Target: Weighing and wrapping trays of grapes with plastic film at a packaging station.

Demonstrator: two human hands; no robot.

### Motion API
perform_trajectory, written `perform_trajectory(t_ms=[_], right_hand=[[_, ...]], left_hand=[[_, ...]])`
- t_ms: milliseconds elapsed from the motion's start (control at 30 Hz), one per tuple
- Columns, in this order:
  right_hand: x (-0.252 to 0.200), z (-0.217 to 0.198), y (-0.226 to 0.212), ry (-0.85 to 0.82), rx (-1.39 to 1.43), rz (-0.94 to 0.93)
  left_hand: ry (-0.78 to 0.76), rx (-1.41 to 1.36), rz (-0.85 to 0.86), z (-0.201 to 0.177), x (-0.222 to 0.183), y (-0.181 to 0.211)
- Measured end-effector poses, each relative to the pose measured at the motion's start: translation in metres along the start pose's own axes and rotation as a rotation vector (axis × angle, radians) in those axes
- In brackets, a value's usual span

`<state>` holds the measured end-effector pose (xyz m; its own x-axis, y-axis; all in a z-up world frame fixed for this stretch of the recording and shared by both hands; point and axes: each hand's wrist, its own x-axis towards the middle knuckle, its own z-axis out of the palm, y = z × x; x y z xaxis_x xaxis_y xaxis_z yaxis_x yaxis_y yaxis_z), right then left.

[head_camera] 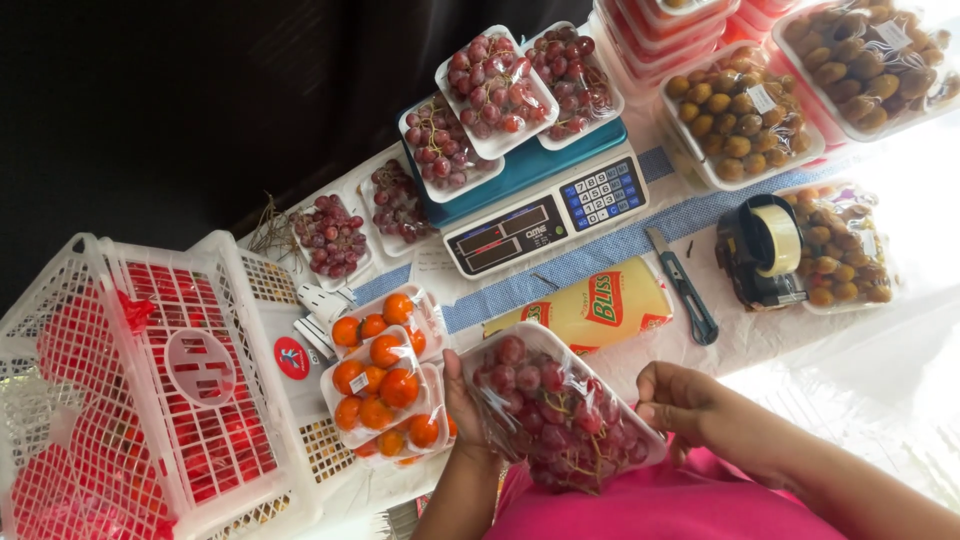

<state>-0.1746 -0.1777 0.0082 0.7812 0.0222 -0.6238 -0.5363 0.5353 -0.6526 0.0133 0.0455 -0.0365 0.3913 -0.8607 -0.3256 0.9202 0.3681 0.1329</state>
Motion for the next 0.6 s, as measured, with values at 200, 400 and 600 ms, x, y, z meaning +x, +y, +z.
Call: perform_trajectory(t_ms=[200, 400, 600], right_hand=[[0.002, 0.0, 0.001, -0.049, 0.331, -0.003], [0.026, 0.002, 0.029, -0.005, 0.512, -0.019], [0.002, 0.034, -0.004, -0.132, 0.339, 0.099]], left_hand=[[0.002, 0.004, 0.0, 0.013, 0.004, -0.003], [-0.056, -0.042, -0.023, 0.003, 0.006, -0.006], [0.113, -0.019, 0.013, 0.013, 0.007, -0.007]])
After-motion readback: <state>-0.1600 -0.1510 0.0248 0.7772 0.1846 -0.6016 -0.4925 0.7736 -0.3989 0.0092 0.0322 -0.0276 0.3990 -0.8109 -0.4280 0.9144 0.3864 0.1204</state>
